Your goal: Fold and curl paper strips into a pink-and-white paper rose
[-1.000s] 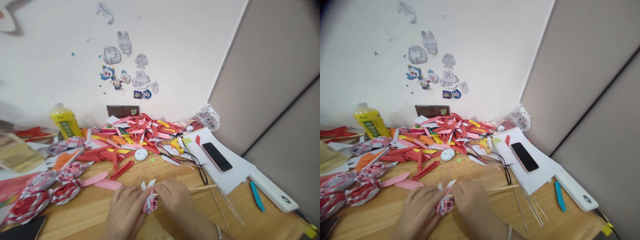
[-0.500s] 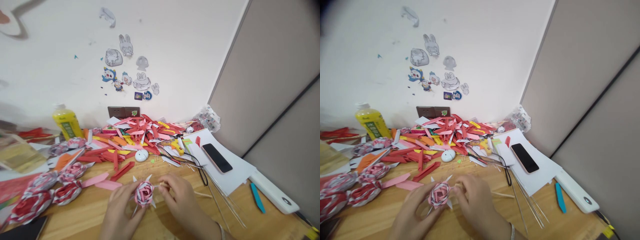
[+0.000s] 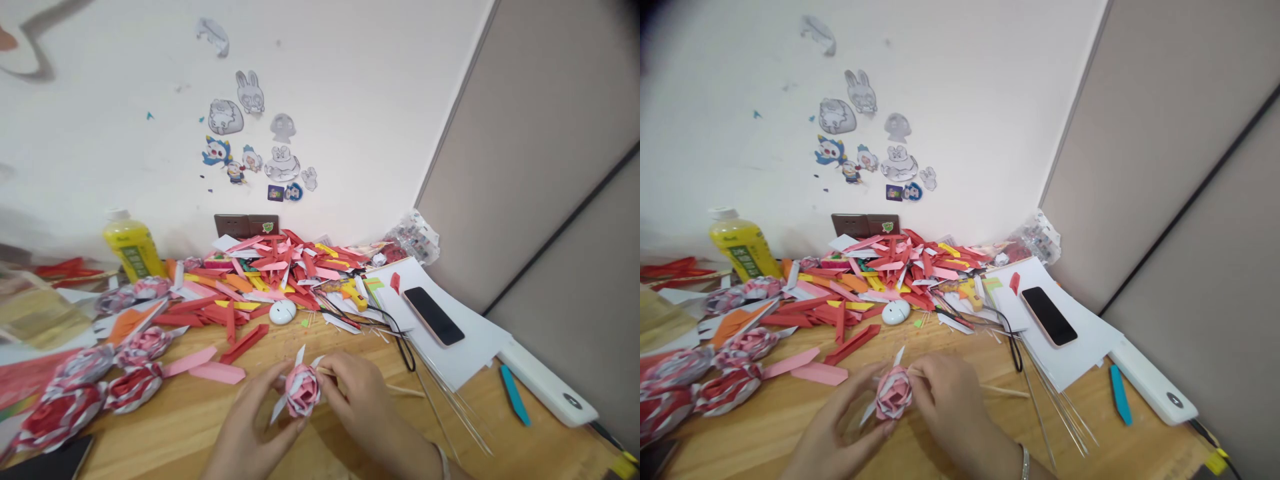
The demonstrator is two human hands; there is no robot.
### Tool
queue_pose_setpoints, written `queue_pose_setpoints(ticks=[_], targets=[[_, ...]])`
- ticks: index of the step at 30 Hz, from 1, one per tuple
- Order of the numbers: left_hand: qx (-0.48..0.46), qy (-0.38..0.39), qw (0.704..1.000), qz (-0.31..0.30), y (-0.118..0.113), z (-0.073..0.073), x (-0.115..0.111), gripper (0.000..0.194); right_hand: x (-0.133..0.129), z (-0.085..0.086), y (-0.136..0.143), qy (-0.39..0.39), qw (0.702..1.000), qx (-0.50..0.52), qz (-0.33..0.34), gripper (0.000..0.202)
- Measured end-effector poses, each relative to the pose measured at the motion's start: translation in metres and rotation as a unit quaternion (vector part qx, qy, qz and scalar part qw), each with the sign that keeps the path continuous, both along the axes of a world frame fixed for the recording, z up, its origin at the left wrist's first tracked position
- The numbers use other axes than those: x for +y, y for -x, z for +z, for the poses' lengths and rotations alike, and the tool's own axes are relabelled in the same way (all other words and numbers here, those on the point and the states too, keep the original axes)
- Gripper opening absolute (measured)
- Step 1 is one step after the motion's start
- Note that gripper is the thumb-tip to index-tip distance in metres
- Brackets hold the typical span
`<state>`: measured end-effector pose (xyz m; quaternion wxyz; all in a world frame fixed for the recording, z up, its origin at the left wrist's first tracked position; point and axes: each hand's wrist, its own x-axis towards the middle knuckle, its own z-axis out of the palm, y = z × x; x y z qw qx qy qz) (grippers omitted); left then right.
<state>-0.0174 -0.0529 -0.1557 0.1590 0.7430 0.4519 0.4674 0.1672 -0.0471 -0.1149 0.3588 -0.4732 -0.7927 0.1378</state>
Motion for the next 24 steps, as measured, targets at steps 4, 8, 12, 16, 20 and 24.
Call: queue_pose_setpoints(ticks=[4,8,12,16,20,24], targets=[[0.096,-0.064,0.993,0.010,0.000,0.003,0.002,0.046,0.002,-0.001,0.000,-0.004,0.999,-0.038,0.029,0.020],[0.146,-0.099,0.984,0.020,0.002,-0.001,0.003,0.041,0.001,-0.001,0.002,0.004,0.998,-0.045,0.035,0.019],[0.148,-0.104,0.983,0.019,0.004,-0.006,0.003,0.037,0.000,-0.005,0.004,-0.035,0.998,-0.051,0.012,0.028],[0.161,-0.134,0.977,0.033,0.006,-0.008,0.005,0.033,-0.001,-0.009,0.005,-0.104,0.993,-0.062,-0.004,0.036],[0.188,-0.170,0.966,0.049,0.007,-0.007,0.005,0.031,-0.003,-0.008,0.006,-0.132,0.989,-0.062,-0.018,0.041],[0.211,-0.218,0.951,0.056,0.008,-0.004,0.003,0.026,-0.005,-0.010,0.008,-0.157,0.985,-0.060,-0.032,0.045]])
